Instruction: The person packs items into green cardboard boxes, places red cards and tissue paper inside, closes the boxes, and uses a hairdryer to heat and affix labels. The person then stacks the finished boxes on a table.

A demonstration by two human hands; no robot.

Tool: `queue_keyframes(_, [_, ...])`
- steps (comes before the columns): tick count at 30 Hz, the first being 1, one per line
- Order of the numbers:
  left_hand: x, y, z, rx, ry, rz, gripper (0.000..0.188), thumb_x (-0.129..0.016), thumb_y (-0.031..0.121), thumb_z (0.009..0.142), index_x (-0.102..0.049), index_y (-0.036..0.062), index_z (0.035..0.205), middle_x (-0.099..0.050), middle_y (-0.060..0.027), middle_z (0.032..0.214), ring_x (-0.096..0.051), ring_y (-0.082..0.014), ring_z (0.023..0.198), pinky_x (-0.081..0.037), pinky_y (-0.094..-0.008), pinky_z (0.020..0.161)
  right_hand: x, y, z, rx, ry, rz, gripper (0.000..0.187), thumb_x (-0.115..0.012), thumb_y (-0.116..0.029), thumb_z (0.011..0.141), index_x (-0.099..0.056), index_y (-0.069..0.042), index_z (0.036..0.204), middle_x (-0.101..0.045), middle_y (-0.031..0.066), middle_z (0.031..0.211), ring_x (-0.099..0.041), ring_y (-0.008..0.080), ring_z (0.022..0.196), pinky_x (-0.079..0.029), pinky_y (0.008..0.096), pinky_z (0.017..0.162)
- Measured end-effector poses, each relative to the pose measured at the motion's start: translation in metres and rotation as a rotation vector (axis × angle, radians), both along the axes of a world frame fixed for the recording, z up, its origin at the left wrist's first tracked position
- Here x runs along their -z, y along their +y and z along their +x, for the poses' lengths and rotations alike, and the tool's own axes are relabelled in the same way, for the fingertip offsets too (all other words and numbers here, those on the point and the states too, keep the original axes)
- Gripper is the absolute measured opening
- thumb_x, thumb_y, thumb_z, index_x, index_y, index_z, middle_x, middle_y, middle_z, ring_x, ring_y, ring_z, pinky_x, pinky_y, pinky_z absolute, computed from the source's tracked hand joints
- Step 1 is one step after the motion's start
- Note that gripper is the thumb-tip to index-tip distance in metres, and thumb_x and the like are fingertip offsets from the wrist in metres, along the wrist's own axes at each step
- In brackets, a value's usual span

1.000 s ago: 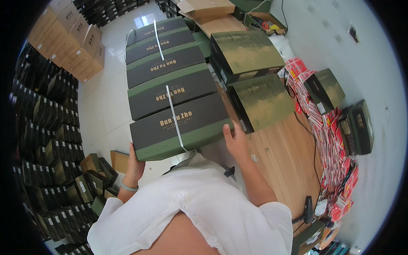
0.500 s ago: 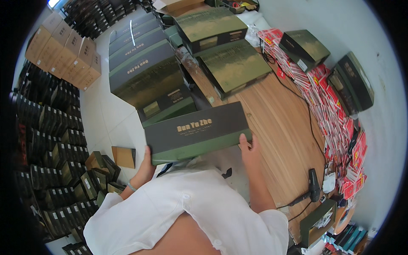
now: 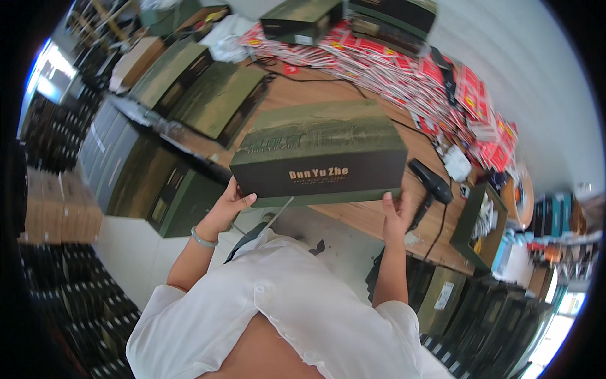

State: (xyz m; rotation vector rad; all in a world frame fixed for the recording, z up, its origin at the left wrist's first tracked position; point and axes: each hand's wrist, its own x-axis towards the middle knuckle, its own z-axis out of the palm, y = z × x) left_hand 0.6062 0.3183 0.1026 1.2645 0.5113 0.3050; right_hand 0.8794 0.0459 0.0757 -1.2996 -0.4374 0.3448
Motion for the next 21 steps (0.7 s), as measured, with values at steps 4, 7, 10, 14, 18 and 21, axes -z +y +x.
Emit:
queue_keyframes(4, [0.077,0.039,0.045,0.104,0.107,-0.036,0.079,-0.064,-0.004,0.082,-0.025,0.0086,0.149,-0.046,-0.0069,0.137,-0.049,-0.0169,0.119,-0.042,-0.0299,0.097,0.093,-0.027,-0.001,0.089,0.224,-0.063,0.05,-0.056,0.005,0.087,-0.045,-0.003,0.136,-0.052,0.0062,0.131,-0.047,0.0169,0.121,-0.036,0.0306,0.103])
queue_keyframes(7, [0.124,0.068,0.063,0.157,0.193,-0.109,0.076,-0.063,-0.006,0.08,-0.03,0.0103,0.146,-0.049,-0.0066,0.134,-0.05,-0.0175,0.118,-0.043,-0.0305,0.096,0.145,-0.026,-0.014,0.028,0.319,-0.184,0.055,-0.053,0.003,0.081,-0.047,-0.004,0.135,-0.052,0.0067,0.131,-0.046,0.019,0.124,-0.035,0.0313,0.103])
queue_keyframes(10, [0.178,0.107,0.067,0.16,0.218,-0.236,0.061,-0.06,0.002,0.086,-0.038,0.0137,0.142,-0.052,-0.0054,0.13,-0.051,-0.0181,0.118,-0.042,-0.0318,0.096,0.205,-0.03,-0.021,0.09,0.583,-0.084,0.053,-0.052,-0.001,0.08,-0.049,-0.005,0.133,-0.055,0.0072,0.127,-0.048,0.0208,0.122,-0.036,0.0329,0.102])
queue_keyframes(14, [0.227,0.148,0.085,0.05,0.23,-0.408,0.049,-0.047,0.015,0.093,-0.04,0.011,0.142,-0.052,-0.0083,0.134,-0.051,-0.02,0.12,-0.042,-0.0325,0.098,0.206,0.01,-0.018,0.251,0.835,-0.075,0.037,-0.048,-0.029,0.099,-0.055,-0.004,0.125,-0.058,0.009,0.123,-0.053,0.0201,0.111,-0.041,0.0325,0.097])
queue_keyframes(18, [0.213,0.157,0.125,0.029,0.335,-0.464,0.054,-0.039,0.04,0.1,-0.041,0.006,0.143,-0.048,-0.0111,0.141,-0.048,-0.0229,0.126,-0.039,-0.0338,0.103,0.21,0.042,0.005,0.163,0.823,-0.13,0.056,-0.042,-0.046,0.101,-0.05,-0.002,0.134,-0.056,0.01,0.132,-0.052,0.0213,0.117,-0.041,0.0337,0.1])
queue_keyframes(21, [0.226,0.17,0.128,0.097,0.416,-0.376,0.059,-0.039,0.05,0.1,-0.043,0.0094,0.141,-0.049,-0.0084,0.14,-0.046,-0.0251,0.127,-0.037,-0.0409,0.105,0.224,0.058,0.032,0.137,0.864,-0.234,0.059,-0.041,-0.048,0.101,-0.048,-0.002,0.136,-0.055,0.0095,0.134,-0.051,0.0216,0.121,-0.04,0.0351,0.102])
